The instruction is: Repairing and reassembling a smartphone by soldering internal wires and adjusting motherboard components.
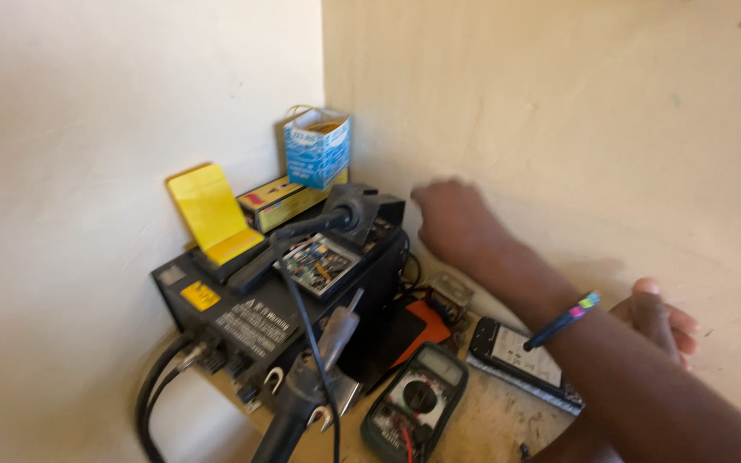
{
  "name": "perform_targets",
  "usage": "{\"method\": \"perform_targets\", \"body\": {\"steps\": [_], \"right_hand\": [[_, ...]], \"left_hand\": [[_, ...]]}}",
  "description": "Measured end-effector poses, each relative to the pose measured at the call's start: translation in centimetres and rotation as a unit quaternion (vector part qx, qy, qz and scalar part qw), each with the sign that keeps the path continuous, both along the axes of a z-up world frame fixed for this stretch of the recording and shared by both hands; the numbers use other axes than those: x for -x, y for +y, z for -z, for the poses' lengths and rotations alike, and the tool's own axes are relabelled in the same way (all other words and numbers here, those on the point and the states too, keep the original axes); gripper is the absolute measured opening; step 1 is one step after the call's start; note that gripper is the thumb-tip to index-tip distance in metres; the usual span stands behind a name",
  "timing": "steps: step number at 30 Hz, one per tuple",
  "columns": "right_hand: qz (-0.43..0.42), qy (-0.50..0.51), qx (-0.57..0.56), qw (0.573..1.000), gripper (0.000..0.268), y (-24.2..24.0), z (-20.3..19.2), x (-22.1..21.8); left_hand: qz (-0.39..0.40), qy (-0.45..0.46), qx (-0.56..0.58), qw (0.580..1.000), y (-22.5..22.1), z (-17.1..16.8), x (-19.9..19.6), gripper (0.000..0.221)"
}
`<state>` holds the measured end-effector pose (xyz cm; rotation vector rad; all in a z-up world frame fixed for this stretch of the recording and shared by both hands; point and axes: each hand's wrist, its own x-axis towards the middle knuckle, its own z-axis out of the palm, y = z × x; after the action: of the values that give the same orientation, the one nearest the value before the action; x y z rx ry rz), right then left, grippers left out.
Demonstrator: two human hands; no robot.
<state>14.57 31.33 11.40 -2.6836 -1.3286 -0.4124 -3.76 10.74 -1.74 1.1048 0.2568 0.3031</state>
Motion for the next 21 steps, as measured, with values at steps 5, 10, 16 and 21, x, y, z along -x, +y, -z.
{"method": "perform_targets", "body": {"steps": [5,10,16,21], "right_hand": [[-0.243,-0.006,-0.175,0.954,0.042,0.7,-8.0,11.3],[-0.286,-0.055,-0.096,0.952,0.026,4.7,-4.5,10.3],[-0.342,-0.059,-0.197,0.917,0.009,1.5,-8.0,14.1],[-0.284,0.021,-0.358,0.889,0.009,-9.1,-14.1,18.8]], "left_hand": [[-0.024,-0.015,-0.017,0.999,0.0,0.7,-3.6,0.052],[-0.047,-0.027,-0.034,0.998,1.2,1.1,-7.5,0.053],[-0.066,-0.050,-0.055,0.995,5.0,-1.5,-11.2,0.054],[-0.031,-0.059,-0.064,0.996,4.8,-3.9,-12.1,0.055]]}}
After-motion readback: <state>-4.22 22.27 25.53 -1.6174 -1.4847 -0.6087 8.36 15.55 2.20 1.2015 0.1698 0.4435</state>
